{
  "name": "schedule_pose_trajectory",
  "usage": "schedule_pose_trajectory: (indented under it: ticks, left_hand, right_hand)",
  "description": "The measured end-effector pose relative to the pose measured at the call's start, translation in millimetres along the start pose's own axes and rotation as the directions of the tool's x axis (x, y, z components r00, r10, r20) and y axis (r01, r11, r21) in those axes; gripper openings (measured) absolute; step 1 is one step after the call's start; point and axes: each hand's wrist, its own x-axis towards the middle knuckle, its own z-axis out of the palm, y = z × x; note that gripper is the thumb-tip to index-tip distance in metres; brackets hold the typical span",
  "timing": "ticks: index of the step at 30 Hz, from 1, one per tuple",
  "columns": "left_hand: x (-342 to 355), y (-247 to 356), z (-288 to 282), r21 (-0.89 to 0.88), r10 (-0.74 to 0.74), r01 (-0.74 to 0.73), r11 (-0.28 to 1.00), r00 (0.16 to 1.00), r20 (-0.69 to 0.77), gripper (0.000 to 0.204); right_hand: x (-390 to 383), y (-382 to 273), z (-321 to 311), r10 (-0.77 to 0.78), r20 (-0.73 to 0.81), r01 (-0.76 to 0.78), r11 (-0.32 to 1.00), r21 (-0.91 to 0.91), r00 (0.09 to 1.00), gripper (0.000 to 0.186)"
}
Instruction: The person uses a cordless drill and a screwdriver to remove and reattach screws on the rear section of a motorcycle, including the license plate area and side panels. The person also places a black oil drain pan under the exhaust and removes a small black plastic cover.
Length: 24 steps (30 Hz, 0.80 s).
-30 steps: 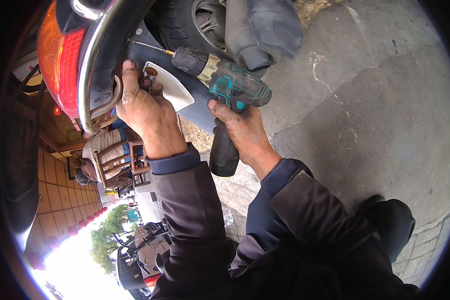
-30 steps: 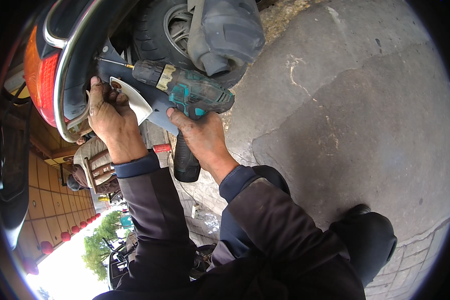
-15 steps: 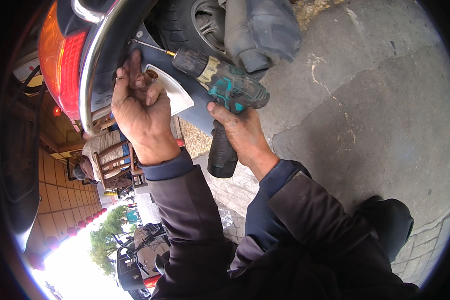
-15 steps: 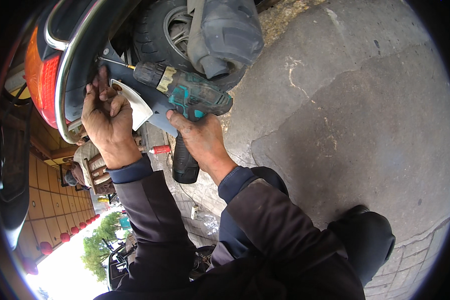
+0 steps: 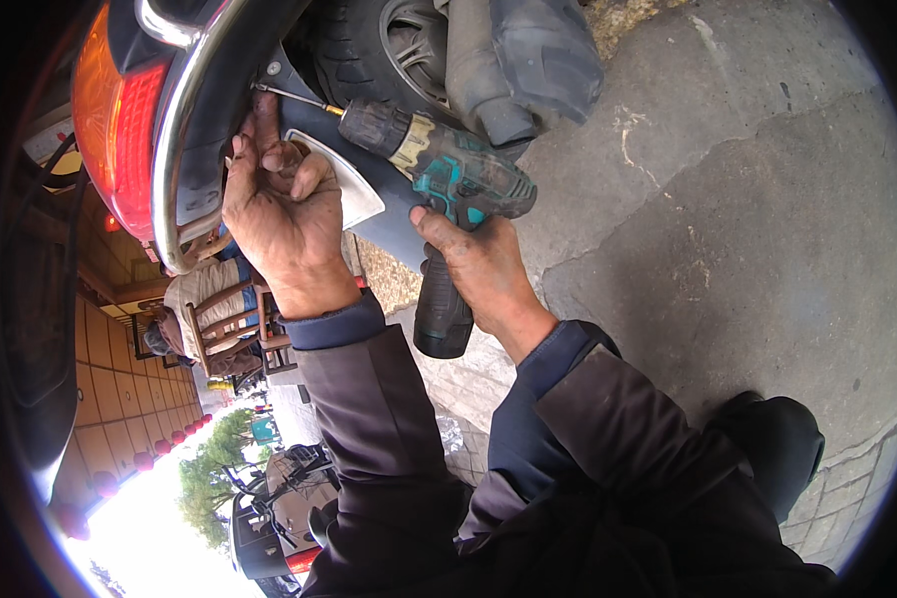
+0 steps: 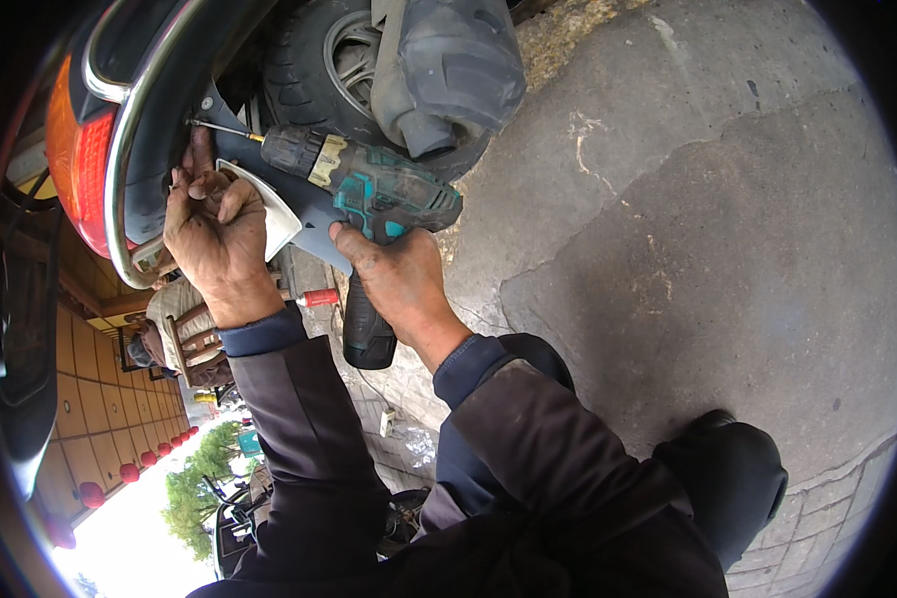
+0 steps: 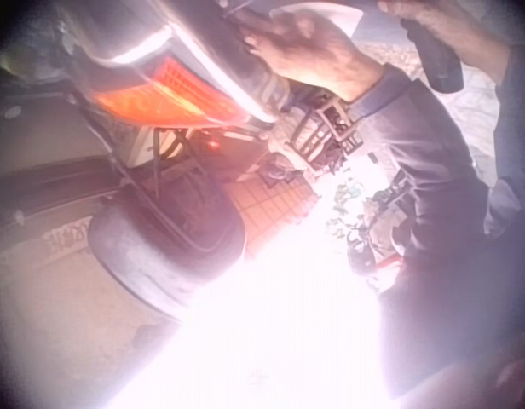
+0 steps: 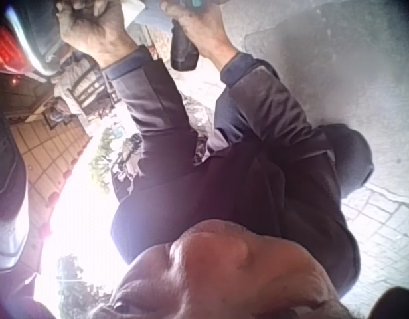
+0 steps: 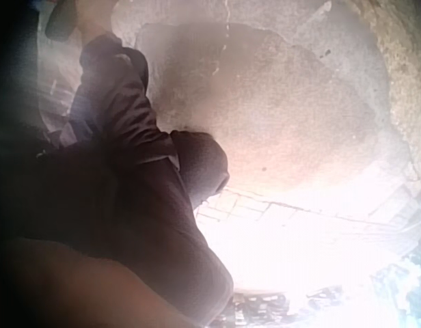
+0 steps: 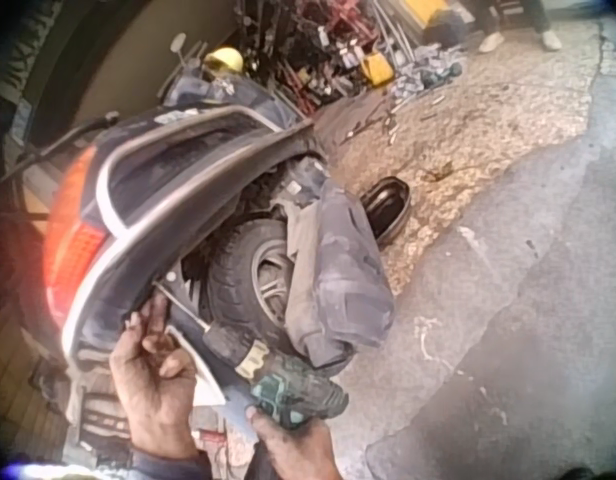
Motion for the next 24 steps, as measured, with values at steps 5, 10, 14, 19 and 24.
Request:
schedule_pose_trajectory:
  ticks: [5, 10, 14, 19, 24]
  left_hand:
    - [1.9, -2.1, -0.7, -0.004, 0.010, -0.010, 1.000, 1.000, -0.010, 0.017]
    - [1.2, -3.1, 0.3, 0.011, 0.026, -0.025, 1.000, 0.999, -0.027, 0.017]
    - [0.0, -2.5, -1.6, -0.006, 0.002, -0.003, 1.000, 1.000, -0.012, 0.019]
    - [-4.9, -0.4, -6.0, 0.005, -0.021, 0.021, 1.000, 0.996, 0.089, 0.029]
    - [-4.4, -1.1, -7.4, 0.024, -0.002, -0.003, 1.000, 0.974, 0.226, 0.042]
  right_hand:
    - [0.8, 0.9, -0.7, 0.039, 0.002, -0.039, 0.999, 0.012, 0.999, 0.028]
    - [1.4, 1.0, 0.2, -0.028, -0.002, 0.028, 0.999, -0.043, 1.000, 0.029]
    - [-0.3, 0.4, 1.5, 0.004, -0.003, -0.004, 1.000, 0.007, 1.000, 0.030]
    - [-1.6, 1.4, 3.4, -0.081, -0.025, 0.079, 0.996, -0.052, 0.996, 0.032]
    - [-1.1, 3.4, 4.5, -0.071, -0.040, 0.067, 0.993, -0.093, 0.997, 0.031]
